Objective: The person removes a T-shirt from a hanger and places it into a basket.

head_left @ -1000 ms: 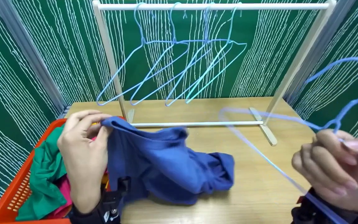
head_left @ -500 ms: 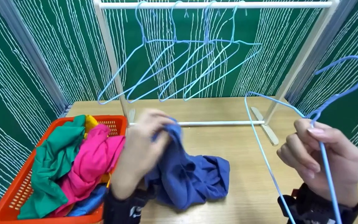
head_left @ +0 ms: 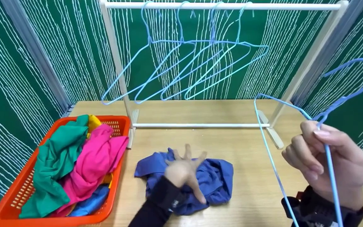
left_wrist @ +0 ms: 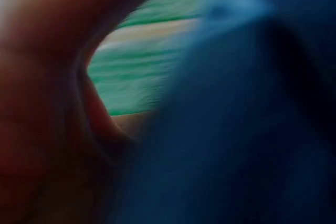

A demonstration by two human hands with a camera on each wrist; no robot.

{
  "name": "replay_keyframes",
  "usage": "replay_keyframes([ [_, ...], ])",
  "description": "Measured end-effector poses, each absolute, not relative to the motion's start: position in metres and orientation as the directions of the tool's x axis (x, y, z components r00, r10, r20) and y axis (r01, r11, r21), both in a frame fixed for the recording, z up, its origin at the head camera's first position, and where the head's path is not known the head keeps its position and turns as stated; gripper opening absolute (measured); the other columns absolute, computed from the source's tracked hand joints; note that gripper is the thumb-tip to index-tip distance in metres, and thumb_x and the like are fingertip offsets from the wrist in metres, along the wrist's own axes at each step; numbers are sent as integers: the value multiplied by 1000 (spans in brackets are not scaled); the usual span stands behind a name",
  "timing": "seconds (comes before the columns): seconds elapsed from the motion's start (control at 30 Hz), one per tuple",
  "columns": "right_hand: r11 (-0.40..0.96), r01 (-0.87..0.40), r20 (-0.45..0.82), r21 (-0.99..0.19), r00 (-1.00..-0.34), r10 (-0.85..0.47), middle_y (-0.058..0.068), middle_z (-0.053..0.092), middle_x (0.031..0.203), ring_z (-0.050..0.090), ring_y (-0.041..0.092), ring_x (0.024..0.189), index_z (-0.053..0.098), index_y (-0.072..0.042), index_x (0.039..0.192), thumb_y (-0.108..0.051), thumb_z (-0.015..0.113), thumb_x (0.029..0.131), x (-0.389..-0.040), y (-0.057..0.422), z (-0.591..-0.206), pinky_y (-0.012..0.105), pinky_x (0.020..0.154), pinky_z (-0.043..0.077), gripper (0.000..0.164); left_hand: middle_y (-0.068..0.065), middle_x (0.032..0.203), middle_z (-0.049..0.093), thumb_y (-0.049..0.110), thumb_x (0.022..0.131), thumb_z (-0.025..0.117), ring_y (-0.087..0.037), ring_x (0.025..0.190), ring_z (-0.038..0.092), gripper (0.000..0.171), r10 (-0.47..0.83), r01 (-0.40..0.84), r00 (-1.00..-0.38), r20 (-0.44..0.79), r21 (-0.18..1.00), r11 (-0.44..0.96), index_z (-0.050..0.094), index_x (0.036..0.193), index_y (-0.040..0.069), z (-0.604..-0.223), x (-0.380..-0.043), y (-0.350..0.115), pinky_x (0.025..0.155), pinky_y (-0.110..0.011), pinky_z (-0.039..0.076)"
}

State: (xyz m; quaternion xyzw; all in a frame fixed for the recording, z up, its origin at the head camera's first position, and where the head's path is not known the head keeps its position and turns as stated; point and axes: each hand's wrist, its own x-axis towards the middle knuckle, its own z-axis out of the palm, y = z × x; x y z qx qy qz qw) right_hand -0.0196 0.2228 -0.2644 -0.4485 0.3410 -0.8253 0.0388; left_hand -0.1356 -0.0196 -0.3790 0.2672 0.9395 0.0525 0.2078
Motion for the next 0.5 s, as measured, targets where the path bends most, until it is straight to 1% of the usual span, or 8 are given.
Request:
replay_keyframes([
  [0.1,-763,-244,716,-599,-589,-374,12,36,51,38,23,38,25,-1,68,-5,15,94,-21,222,-266,28,42,31,29,-16,160,0,56,35,92,-58,135,16,143,480,496,-786,-390,65,866,7,151,48,-397,-128,0,88,-76,33],
  [0.2,-759,-251,717,-601,-588,-374,12,37,50,38,23,38,26,-1,68,-5,15,94,-21,222,-266,28,42,31,29,-16,158,14,47,36,95,-55,134,26,139,451,495,-805,-386,-16,869,16,150,46,-404,-126,9,87,-71,39],
  [0.23,-758,-254,719,-601,-587,-374,12,37,50,38,23,38,26,-1,68,-5,15,94,-21,222,-266,28,43,31,28,-16,156,19,43,37,96,-54,134,27,135,446,490,-807,-388,-16,872,21,149,45,-405,-127,11,87,-70,39],
  [0.3,-755,-260,719,-602,-587,-372,12,36,50,38,22,38,26,-1,67,-5,15,93,-21,223,-266,27,42,31,28,-16,147,33,34,41,98,-54,131,32,122,470,500,-799,-376,20,866,34,145,40,-407,-130,10,85,-70,41],
  [0.33,-753,-262,718,-603,-590,-370,12,36,50,38,22,38,26,-1,67,-4,15,93,-20,223,-266,27,42,31,28,-15,140,39,29,43,98,-53,127,37,114,488,510,-793,-364,43,859,41,141,37,-407,-132,9,82,-68,43],
  [0.37,-751,-266,718,-605,-591,-369,12,37,50,39,22,38,26,-1,67,-4,15,93,-20,224,-267,27,42,31,28,-15,134,44,24,45,97,-50,121,44,104,518,530,-780,-350,69,845,47,135,35,-407,-135,7,80,-63,47],
  [0.43,-742,-276,715,-610,-596,-366,12,37,50,39,22,38,27,0,68,-4,14,93,-20,225,-267,27,42,31,28,-12,123,51,15,50,94,-40,108,55,87,595,584,-741,-310,139,800,55,127,30,-404,-141,1,73,-52,52],
  [0.5,-738,-284,715,-612,-597,-364,13,37,50,39,22,38,27,0,68,-4,14,93,-19,227,-268,27,43,31,28,-6,116,55,8,55,87,-28,97,60,74,675,636,-697,-240,227,737,60,121,27,-395,-148,-10,68,-41,52],
])
